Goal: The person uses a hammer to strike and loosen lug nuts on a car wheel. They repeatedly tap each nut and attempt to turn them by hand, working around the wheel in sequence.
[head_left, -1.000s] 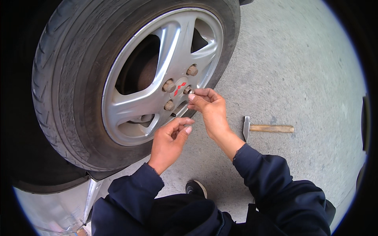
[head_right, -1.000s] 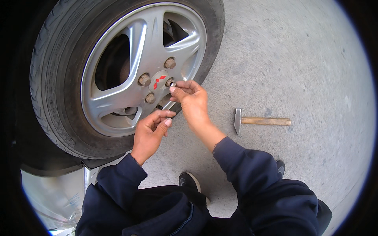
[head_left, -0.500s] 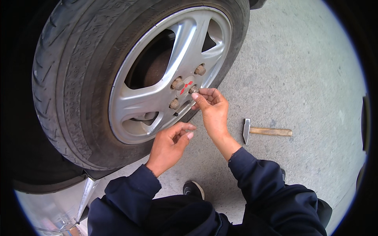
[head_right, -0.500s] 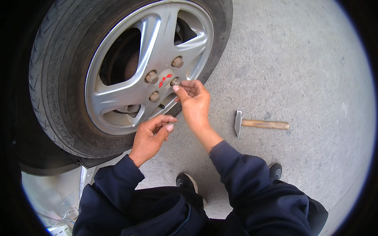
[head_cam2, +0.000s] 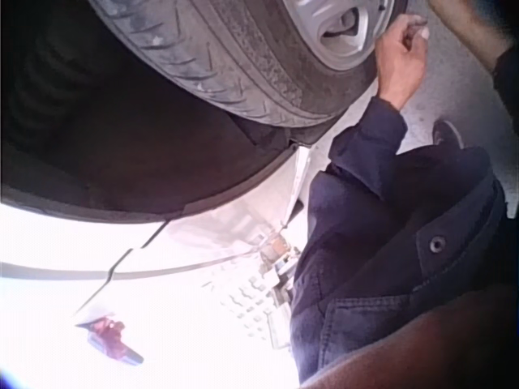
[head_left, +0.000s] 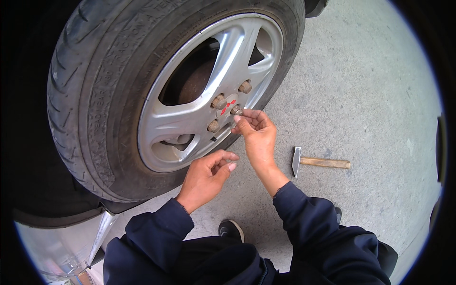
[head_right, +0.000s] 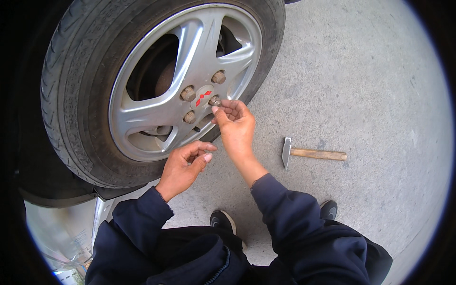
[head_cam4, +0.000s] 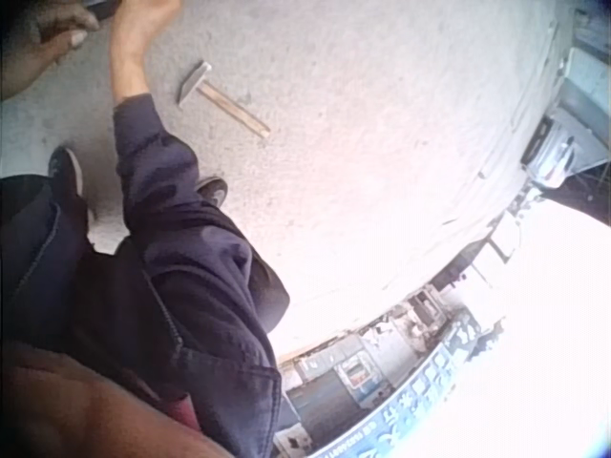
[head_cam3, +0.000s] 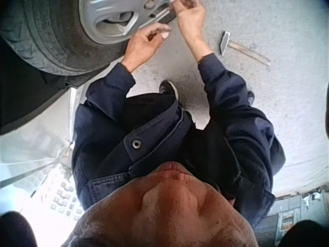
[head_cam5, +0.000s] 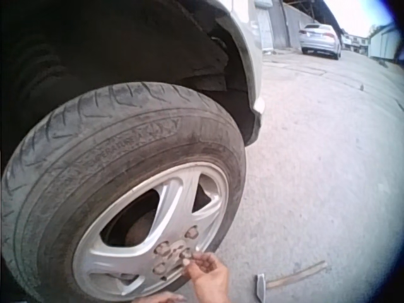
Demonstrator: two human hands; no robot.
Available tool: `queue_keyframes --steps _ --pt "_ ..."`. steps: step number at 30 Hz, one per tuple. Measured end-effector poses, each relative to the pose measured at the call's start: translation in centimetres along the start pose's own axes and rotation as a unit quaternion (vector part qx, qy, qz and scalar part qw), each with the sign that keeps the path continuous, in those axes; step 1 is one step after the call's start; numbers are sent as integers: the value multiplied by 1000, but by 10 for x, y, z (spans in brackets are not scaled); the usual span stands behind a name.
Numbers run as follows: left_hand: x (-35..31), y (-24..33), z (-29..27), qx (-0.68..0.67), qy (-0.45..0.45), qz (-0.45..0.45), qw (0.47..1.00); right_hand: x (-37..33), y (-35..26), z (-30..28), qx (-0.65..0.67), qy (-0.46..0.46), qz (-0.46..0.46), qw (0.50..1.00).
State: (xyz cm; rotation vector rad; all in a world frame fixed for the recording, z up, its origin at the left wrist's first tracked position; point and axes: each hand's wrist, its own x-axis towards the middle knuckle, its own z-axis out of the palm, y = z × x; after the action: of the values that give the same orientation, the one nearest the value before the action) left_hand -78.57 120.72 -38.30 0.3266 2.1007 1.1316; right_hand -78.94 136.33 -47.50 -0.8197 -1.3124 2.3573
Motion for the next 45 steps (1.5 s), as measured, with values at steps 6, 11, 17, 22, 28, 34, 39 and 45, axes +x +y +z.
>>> queue_keyframes --steps 6,11,17,22,28,34,39,45 --pt "-2 0 0 -7 1 10 1000 -3 1 4 18 14 -17 1000" --pt "-4 0 -2 1 -6 -2 1000 -4 -1 7 43 31 10 999" --pt "-4 0 -1 16 -14 11 1000 -4 -2 6 56 27 10 998" --pt "-5 1 0 30 -16 20 999 -3 -1 2 68 10 19 997" --pt "-7 3 -3 36 -17 19 999 -2 -5 -1 123 -3 76 989" --pt "-8 5 -4 36 -23 18 999 -2 -7 -1 183 -17 123 975" --pt "-9 6 -4 39 -27 4 999 -1 -9 -1 187 -20 147 971" --pt "-9 5 -4 40 -28 8 999 0 -12 -4 95 -44 145 984"
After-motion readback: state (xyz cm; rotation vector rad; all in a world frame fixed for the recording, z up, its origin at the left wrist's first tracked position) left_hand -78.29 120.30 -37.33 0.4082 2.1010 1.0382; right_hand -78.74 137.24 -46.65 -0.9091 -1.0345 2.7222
